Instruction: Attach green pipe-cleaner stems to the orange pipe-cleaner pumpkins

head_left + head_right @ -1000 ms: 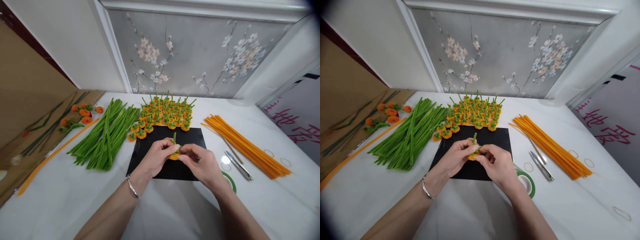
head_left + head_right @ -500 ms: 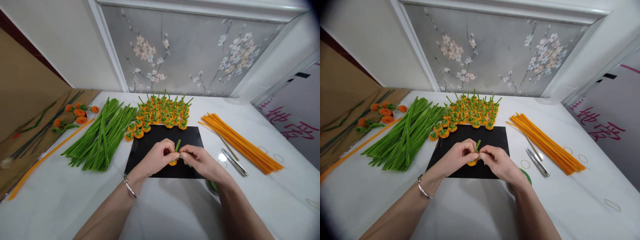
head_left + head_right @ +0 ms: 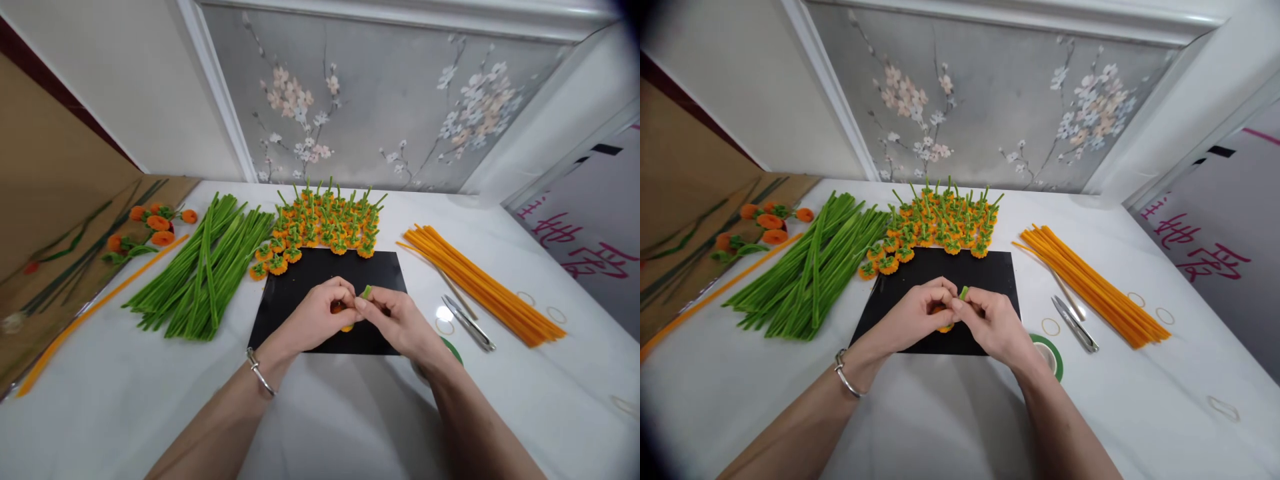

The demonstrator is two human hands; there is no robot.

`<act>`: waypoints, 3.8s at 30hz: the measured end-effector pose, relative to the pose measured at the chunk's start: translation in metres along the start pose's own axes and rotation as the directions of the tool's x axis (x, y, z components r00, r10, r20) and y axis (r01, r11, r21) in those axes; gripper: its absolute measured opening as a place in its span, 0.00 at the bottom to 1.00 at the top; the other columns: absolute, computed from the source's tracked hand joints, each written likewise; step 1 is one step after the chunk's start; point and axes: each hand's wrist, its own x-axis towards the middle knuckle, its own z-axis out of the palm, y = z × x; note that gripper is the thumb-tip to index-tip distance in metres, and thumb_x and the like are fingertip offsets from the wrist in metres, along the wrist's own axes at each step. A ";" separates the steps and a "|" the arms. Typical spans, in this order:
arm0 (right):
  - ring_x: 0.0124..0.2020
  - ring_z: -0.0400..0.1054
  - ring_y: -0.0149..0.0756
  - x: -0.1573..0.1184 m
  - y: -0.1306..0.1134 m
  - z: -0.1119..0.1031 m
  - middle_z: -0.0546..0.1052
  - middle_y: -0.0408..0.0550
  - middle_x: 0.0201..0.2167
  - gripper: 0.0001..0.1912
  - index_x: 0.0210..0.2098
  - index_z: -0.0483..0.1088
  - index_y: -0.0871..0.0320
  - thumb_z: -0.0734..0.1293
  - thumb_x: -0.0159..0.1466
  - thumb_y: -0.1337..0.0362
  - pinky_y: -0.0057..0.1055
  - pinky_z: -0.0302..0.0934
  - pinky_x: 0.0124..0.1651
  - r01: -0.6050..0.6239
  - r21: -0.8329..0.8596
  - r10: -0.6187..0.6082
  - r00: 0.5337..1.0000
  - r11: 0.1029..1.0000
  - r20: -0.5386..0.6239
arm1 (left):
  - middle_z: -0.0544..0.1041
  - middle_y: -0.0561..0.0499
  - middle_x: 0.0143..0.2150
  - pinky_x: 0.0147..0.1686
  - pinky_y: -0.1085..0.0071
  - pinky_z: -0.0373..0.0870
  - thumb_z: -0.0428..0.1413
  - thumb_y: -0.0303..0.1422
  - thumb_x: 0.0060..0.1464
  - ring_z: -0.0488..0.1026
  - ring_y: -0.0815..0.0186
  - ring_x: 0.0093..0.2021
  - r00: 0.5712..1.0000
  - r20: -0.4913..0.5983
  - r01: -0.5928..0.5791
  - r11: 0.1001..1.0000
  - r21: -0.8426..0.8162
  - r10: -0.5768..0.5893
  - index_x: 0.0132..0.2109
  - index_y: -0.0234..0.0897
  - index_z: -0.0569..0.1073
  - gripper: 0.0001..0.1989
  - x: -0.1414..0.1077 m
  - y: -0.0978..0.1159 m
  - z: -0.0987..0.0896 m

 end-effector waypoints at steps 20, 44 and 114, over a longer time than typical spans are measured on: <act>0.22 0.50 0.28 -0.006 -0.005 -0.014 0.60 0.39 0.20 0.16 0.27 0.67 0.58 0.59 0.67 0.57 0.26 0.46 0.24 -0.022 -0.139 0.029 0.998 0.990 0.052 | 0.68 0.51 0.37 0.36 0.71 0.62 0.61 0.29 0.47 0.66 0.71 0.34 0.987 0.115 0.142 0.935 -0.326 -0.110 0.26 0.32 0.74 0.06 0.003 -0.009 -0.010; 0.21 0.51 0.28 -0.003 -0.005 -0.013 0.61 0.39 0.18 0.15 0.26 0.68 0.58 0.59 0.66 0.58 0.26 0.47 0.23 -0.013 -0.129 0.011 1.000 0.992 -0.018 | 0.67 0.46 0.43 0.42 0.68 0.64 0.62 0.32 0.47 0.68 0.62 0.46 0.991 0.048 0.130 0.945 -0.299 -0.121 0.27 0.33 0.76 0.06 0.005 -0.011 -0.005; 0.31 0.67 0.30 0.022 0.003 -0.003 0.71 0.42 0.28 0.09 0.30 0.71 0.57 0.62 0.66 0.66 0.26 0.60 0.37 0.243 0.045 -0.242 0.970 0.969 -0.033 | 0.76 0.45 0.35 0.37 0.72 0.71 0.65 0.36 0.47 0.74 0.65 0.36 0.927 0.204 0.374 0.735 -0.566 -0.315 0.33 0.29 0.79 0.11 0.004 -0.009 -0.020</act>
